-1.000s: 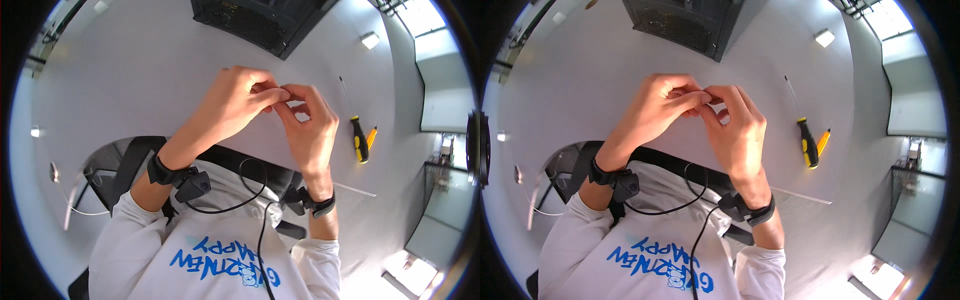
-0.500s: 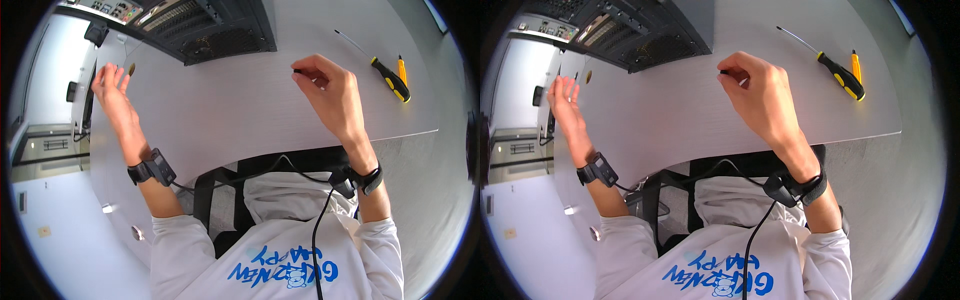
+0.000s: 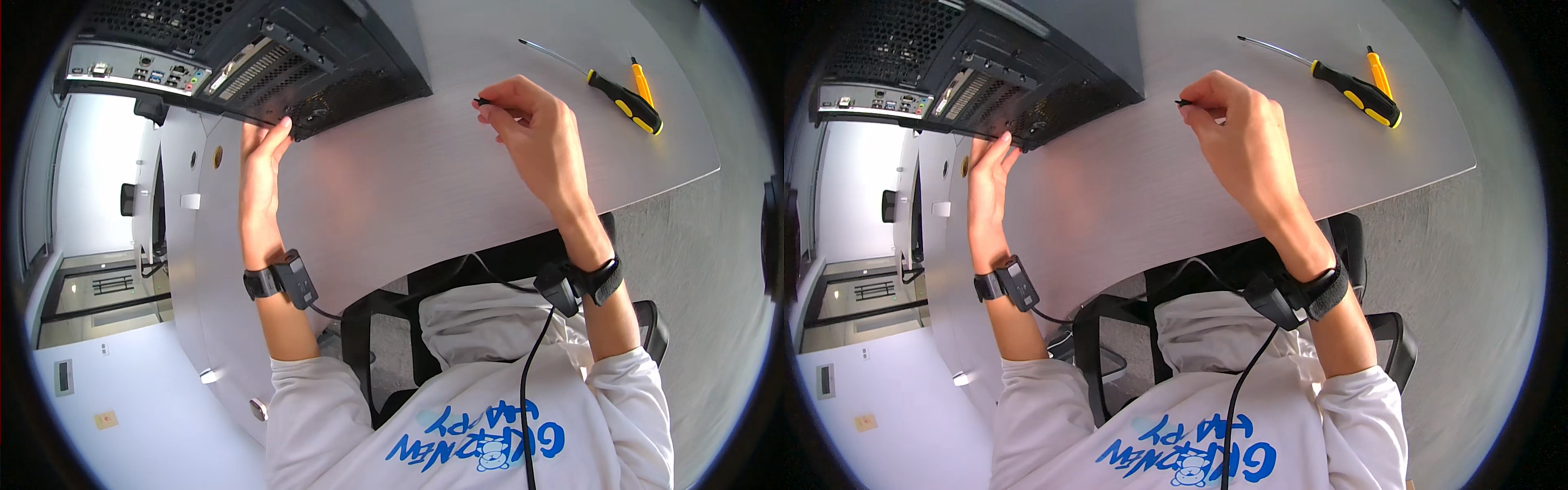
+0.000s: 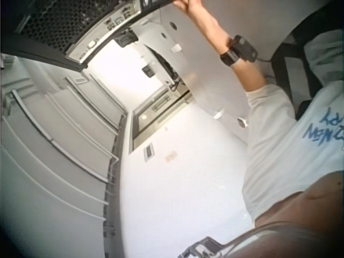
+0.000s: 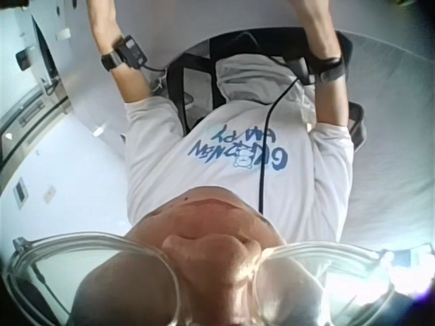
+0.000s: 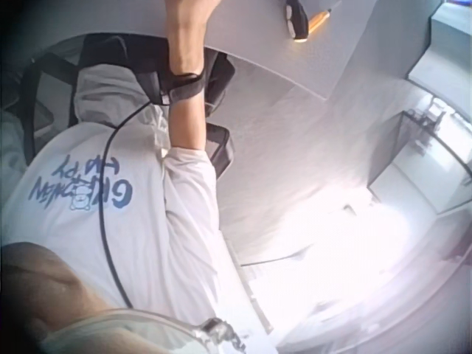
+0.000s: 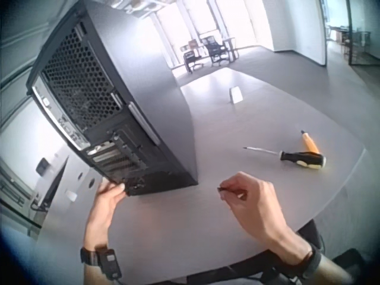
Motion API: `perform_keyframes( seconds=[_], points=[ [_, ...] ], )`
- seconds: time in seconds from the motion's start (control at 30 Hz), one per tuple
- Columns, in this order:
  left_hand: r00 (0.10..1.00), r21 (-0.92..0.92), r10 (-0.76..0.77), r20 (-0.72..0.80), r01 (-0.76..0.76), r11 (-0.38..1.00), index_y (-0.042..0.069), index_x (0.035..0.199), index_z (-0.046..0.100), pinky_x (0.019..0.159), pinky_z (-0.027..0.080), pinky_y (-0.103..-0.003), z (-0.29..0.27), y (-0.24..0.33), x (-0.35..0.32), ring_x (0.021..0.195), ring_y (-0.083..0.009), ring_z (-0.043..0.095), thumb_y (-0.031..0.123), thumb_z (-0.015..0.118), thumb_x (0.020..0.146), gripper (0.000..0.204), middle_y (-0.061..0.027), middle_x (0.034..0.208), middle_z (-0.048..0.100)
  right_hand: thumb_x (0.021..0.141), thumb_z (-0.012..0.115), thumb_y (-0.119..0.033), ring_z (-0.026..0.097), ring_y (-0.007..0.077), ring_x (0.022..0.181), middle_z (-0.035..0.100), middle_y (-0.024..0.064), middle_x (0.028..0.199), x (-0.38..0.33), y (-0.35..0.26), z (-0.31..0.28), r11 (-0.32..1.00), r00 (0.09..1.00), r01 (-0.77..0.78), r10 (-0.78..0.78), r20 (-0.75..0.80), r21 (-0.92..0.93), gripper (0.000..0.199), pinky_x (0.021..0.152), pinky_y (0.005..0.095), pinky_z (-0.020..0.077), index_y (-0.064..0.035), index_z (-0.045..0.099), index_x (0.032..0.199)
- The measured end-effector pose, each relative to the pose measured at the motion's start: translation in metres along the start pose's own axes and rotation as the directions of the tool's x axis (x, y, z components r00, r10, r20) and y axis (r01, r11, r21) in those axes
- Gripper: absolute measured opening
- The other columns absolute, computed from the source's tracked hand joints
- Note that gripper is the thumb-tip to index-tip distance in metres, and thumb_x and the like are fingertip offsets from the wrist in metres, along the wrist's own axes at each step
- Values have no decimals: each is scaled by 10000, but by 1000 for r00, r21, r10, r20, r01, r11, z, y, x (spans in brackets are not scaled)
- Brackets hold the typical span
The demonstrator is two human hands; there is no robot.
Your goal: The person removes the side panel of a desktop computer case, then reattaches it and secures it with screws. They handle the case, panel, and screws, using a screwdriver to tighten the fasteners.
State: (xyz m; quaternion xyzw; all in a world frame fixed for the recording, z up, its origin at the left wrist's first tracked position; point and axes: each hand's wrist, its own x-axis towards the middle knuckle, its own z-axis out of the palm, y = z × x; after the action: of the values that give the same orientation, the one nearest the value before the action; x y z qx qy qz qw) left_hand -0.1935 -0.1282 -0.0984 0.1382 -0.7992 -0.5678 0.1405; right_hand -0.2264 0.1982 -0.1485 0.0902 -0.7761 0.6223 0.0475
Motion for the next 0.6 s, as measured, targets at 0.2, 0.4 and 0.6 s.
perform_keyframes(
  seconds=[0.2, 0.4, 0.6],
  points=[
    [999, -90, -31, 10, 32, 995, 63, 1547, 460, 1126, 427, -438, 4, 12, -14, 1274, -203, 543, 105, 617, 950, 619, -64, 1391, 578, 924, 679, -68, 745, 324, 919, 764, 181, 962, 4, 5, 4, 999, 999, 34, -34, 14, 2, 143, 845, 380, 573, 17, 702, 1037],
    [979, 16, -12, 201, 9, 1000, 10, 1601, 337, 1174, 388, -464, 24, 41, -55, 1411, -319, 491, 70, 589, 960, 691, -190, 1526, 499, 888, 688, -32, 738, 351, 877, 745, 201, 918, 10, 6, 0, 1000, 998, 12, -12, -54, 1, 133, 794, 386, 578, 49, 671, 992],
    [936, 153, -12, 351, -45, 987, -36, 1577, 357, 1135, 450, -489, 2, 62, -67, 1400, -403, 520, 66, 546, 985, 630, -271, 1502, 517, 866, 719, -11, 743, 343, 866, 745, 212, 910, 23, 9, -23, 1000, 992, -5, 5, -126, 0, 154, 779, 373, 583, 59, 666, 993]
  ],
)
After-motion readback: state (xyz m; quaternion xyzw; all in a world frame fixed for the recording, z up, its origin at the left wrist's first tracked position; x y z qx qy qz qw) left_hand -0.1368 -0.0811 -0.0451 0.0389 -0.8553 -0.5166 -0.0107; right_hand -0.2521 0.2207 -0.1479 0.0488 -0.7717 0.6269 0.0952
